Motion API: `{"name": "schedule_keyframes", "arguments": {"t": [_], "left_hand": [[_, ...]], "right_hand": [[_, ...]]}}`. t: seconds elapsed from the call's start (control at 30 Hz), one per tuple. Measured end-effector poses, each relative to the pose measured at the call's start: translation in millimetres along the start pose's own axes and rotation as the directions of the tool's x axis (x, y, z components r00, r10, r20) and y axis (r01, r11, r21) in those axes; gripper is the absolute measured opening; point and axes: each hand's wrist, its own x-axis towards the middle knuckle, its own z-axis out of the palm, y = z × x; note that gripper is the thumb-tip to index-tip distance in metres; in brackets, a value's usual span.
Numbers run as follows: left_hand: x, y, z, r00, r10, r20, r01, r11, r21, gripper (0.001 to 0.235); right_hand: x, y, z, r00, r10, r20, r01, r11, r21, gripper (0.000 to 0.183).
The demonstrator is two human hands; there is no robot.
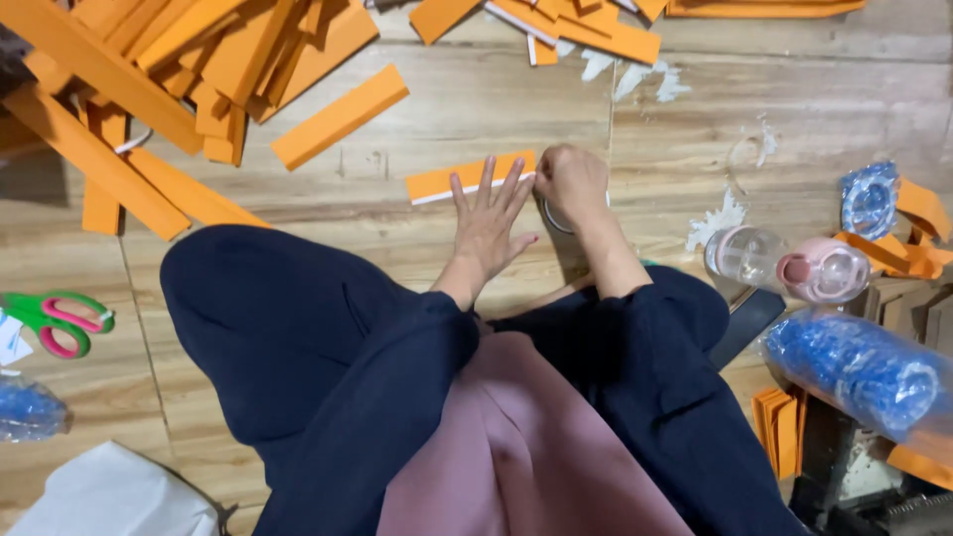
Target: Applying double-sided tape to orange paper strips
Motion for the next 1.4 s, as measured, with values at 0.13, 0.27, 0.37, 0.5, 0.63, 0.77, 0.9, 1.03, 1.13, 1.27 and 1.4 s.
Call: {"name": "schedule_keyframes", "arguments": {"t": [0.13, 0.27, 0.37, 0.5, 0.63, 0.77, 0.9, 1.03, 1.13, 1.27, 1.4], "left_hand": [[0.2, 0.5, -2.4, 1.000, 0.001, -0.006, -0.001, 1.000, -0.003, 0.080], [3.1, 1.5, 1.8, 1.000, -0.010, -0.021, 0.010, 1.000, 0.027, 0.085], [2.6, 0.9, 1.4, 0.999, -0.007, -0.032, 0.007, 1.000, 0.016, 0.085], [-0.5, 0.4, -0.3, 1.000, 0.005, -0.026, -0.006, 1.000, -0.028, 0.086], [0.3, -13.4, 11.2, 0.994, 0.022, -0.107, -0.038, 0.988, -0.150, 0.084], [6.0, -55.0, 26.6, 0.938, -0.204, -0.279, 0.072, 0.905, -0.420, 0.072], [7.3, -123.0, -13.2, 0.700, -0.619, -0.355, 0.513, 0.782, -0.354, 0.049], [-2.9, -196.4, 9.3, 0.608, -0.650, -0.456, 0.543, 0.759, -0.359, 0.043], [-16.5, -215.4, 11.5, 0.591, -0.674, -0.443, 0.556, 0.739, -0.381, 0.038], [-16.6, -203.7, 2.6, 0.670, -0.639, -0.377, 0.451, 0.754, -0.477, 0.033], [-9.9, -194.7, 12.9, 0.738, -0.556, -0.382, 0.403, 0.818, -0.411, 0.015]], "right_hand": [[2.7, 8.4, 13.8, 0.978, -0.192, -0.075, 0.177, 0.968, -0.179, 0.015], [-0.5, 3.1, 15.5, 0.876, -0.451, -0.170, 0.329, 0.818, -0.472, 0.011], [-7.0, -5.7, -10.0, 0.846, -0.500, -0.183, 0.315, 0.747, -0.586, 0.017], [0.4, 9.3, -18.5, 0.999, -0.023, -0.030, 0.016, 0.977, -0.215, 0.022], [-31.0, -62.7, -78.6, 0.993, 0.002, 0.119, -0.024, 0.983, 0.184, 0.054], [-34.5, -63.3, -34.0, 0.947, -0.136, 0.291, 0.115, 0.989, 0.089, 0.052], [-21.4, -52.7, -1.6, 0.954, -0.151, 0.261, 0.125, 0.986, 0.114, 0.012], [-35.3, -73.7, -29.9, 0.962, -0.124, 0.243, 0.092, 0.986, 0.140, 0.014], [-53.5, -105.4, -62.3, 0.967, -0.021, 0.253, -0.042, 0.969, 0.242, 0.027], [-66.6, -129.7, -41.7, 0.934, 0.017, 0.356, -0.095, 0.975, 0.203, 0.038], [-71.7, -131.0, 31.5, 0.940, 0.027, 0.341, -0.124, 0.955, 0.268, 0.016]]}}
